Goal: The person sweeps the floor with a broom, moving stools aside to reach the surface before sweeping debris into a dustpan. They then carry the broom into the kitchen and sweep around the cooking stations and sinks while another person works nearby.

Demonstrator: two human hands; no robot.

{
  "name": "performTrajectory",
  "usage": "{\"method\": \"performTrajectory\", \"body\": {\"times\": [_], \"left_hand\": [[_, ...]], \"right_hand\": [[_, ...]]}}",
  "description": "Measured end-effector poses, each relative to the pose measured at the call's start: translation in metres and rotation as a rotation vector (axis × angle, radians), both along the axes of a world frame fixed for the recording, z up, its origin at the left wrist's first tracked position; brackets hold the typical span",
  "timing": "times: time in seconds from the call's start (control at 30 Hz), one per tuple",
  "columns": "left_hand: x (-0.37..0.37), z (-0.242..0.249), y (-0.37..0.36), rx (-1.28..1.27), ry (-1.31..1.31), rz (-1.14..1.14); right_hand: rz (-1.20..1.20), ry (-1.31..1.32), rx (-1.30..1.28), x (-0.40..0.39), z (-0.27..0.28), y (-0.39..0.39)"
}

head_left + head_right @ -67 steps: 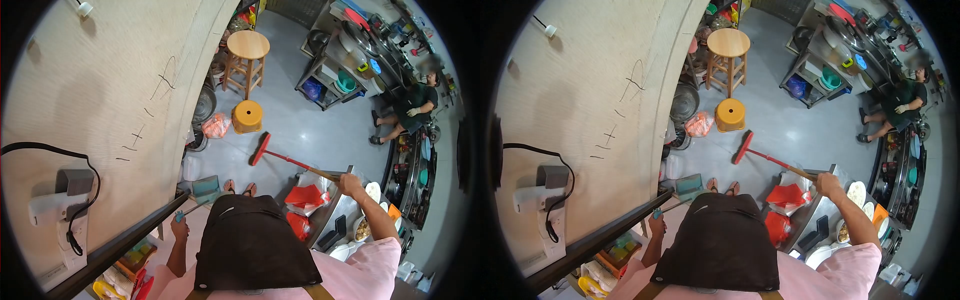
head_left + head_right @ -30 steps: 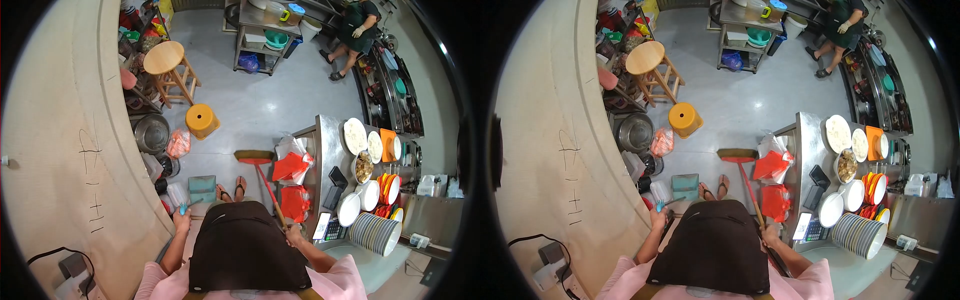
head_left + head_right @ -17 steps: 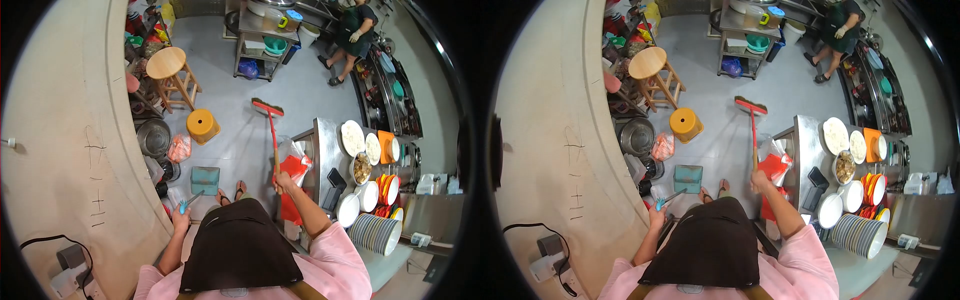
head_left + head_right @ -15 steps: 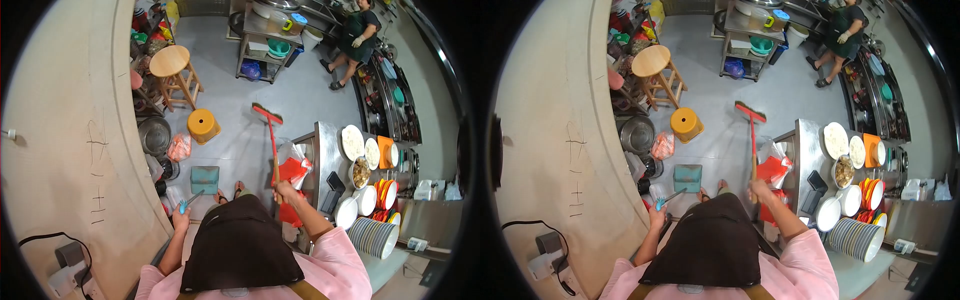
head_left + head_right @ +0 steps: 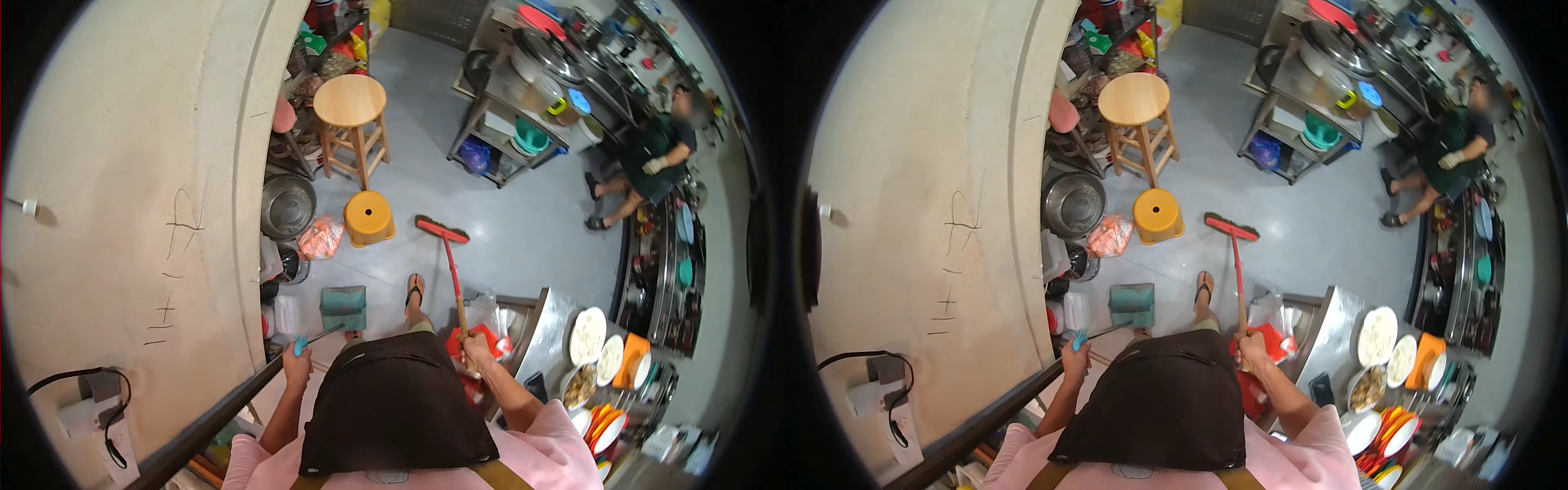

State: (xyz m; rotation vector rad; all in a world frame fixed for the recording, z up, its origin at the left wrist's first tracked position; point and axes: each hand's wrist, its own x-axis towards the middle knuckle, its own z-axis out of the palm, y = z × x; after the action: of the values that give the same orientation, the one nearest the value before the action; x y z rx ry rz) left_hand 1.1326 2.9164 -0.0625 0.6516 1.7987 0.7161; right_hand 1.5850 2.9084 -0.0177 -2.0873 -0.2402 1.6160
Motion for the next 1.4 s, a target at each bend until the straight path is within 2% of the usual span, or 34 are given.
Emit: {"method": "performTrajectory", "body": {"times": [0.03, 0.2, 0.27, 0.33, 0.37, 0.47, 0.53, 0.6, 0.77, 0.87, 0.97, 1.3, 1.4], "left_hand": [[0.007, -0.002, 0.0, -0.022, 0.025, 0.02], [0.059, 0.009, 0.006, -0.084, 0.107, 0.124], [0.07, 0.012, 0.004, -0.096, 0.158, 0.128], [0.084, 0.026, 0.002, -0.122, 0.195, 0.179], [0.091, 0.034, 0.0, -0.145, 0.21, 0.201], [0.11, 0.04, -0.007, -0.16, 0.193, 0.319], [0.119, 0.043, -0.016, -0.16, 0.191, 0.382], [0.121, 0.039, -0.023, -0.164, 0.213, 0.399], [0.126, 0.024, -0.045, -0.185, 0.249, 0.493], [0.125, 0.007, -0.071, -0.199, 0.279, 0.556], [0.129, -0.004, -0.09, -0.218, 0.272, 0.621], [0.168, -0.01, -0.161, -0.233, 0.226, 0.975], [0.172, -0.022, -0.176, -0.157, 0.2, 1.116]], "right_hand": [[0.11, -0.032, 0.004, 0.023, -0.022, 0.013], [0.439, -0.101, 0.019, 0.086, -0.054, 0.129], [0.58, -0.149, 0.021, 0.1, -0.05, 0.163], [0.726, -0.237, 0.042, 0.107, -0.02, 0.189], [0.843, -0.285, 0.064, 0.115, -0.019, 0.192], [0.997, -0.331, 0.27, 0.148, -0.034, 0.182], [1.082, -0.416, 0.265, 0.164, -0.047, 0.167], [1.104, -0.413, 0.237, 0.167, -0.044, 0.154], [1.048, -0.21, -0.023, 0.158, 0.045, 0.146], [0.969, 0.026, -0.137, 0.172, 0.044, 0.148], [0.933, 0.104, -0.12, 0.169, 0.06, 0.153], [1.294, -0.195, -0.023, 0.142, 0.097, 0.212], [1.541, -0.314, 0.189, 0.159, 0.072, 0.223]]}}
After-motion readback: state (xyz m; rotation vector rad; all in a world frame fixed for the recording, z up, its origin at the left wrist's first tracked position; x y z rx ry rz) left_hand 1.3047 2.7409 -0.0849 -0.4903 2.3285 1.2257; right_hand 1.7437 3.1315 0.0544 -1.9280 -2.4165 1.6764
